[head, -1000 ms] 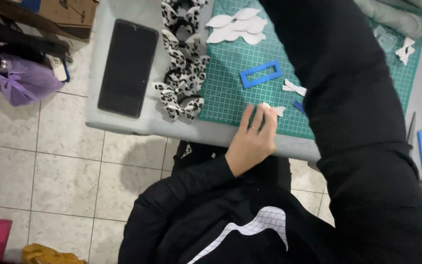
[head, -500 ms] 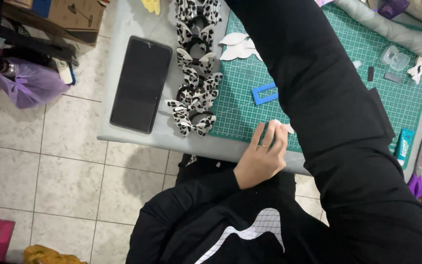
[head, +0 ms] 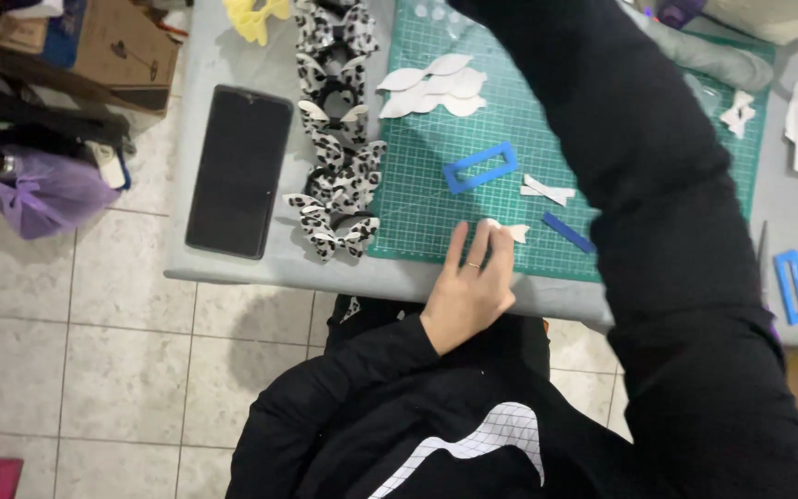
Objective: Assembling small decorative bows from leather or synthetic materials using glue and tools on a cutting mat.
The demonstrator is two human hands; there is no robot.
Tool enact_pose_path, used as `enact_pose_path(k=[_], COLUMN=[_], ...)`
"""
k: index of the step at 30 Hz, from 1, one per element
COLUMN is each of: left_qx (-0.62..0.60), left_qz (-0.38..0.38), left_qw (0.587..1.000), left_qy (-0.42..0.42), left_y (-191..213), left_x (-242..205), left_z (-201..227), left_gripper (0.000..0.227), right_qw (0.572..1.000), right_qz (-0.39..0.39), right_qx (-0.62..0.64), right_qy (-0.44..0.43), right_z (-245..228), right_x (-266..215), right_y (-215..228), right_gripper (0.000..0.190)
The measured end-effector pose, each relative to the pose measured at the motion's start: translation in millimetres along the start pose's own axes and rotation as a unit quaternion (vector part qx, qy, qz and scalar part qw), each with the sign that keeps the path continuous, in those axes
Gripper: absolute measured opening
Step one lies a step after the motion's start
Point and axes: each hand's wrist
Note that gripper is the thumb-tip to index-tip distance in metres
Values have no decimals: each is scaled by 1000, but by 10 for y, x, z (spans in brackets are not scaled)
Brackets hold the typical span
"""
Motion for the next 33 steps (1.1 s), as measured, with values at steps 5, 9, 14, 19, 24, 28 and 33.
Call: enact_pose_path(k=[5, 9, 14, 19, 24, 28, 33], left_qx=[-8, -7, -14, -20, -165, -333, -678], left_qz=[0, -15, -13, -1, -12, -29, -253], left_qw=[1000, 1000, 1000, 999, 983, 936, 663], left_qy=[-13, -2, 13, 39, 78, 113, 192], left_y=[45, 61, 75, 132, 460, 641, 303], left_x=[34, 26, -3, 6, 183, 395, 618], left_z=[3, -9, 9, 33, 22, -36, -105], left_gripper=[64, 65, 66, 66, 64, 60, 56], right_qw=[999, 997, 994, 982, 955, 951, 972], right_qz=[-26, 26, -12, 26, 140, 172, 142], right_qx=[-35, 69, 67, 61, 141, 137, 97], right_qy=[-7, 0, -86, -177, -220, -219, -162], right_z=[42, -273, -661, -939, -1125, -1171, -1195], right_x=[-205, -924, -1812, -2315, -2439, -2450, -2514], right_y=[273, 539, 614, 540, 419, 323, 311], right_gripper=[18, 20, 25, 35, 42, 39, 47])
Point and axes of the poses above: each hand's wrist, its own x-axis towards the middle knuckle, its own y-axis out of the back of the hand, z = x × y, and after that the axes turned 3 degrees about y, right-handed
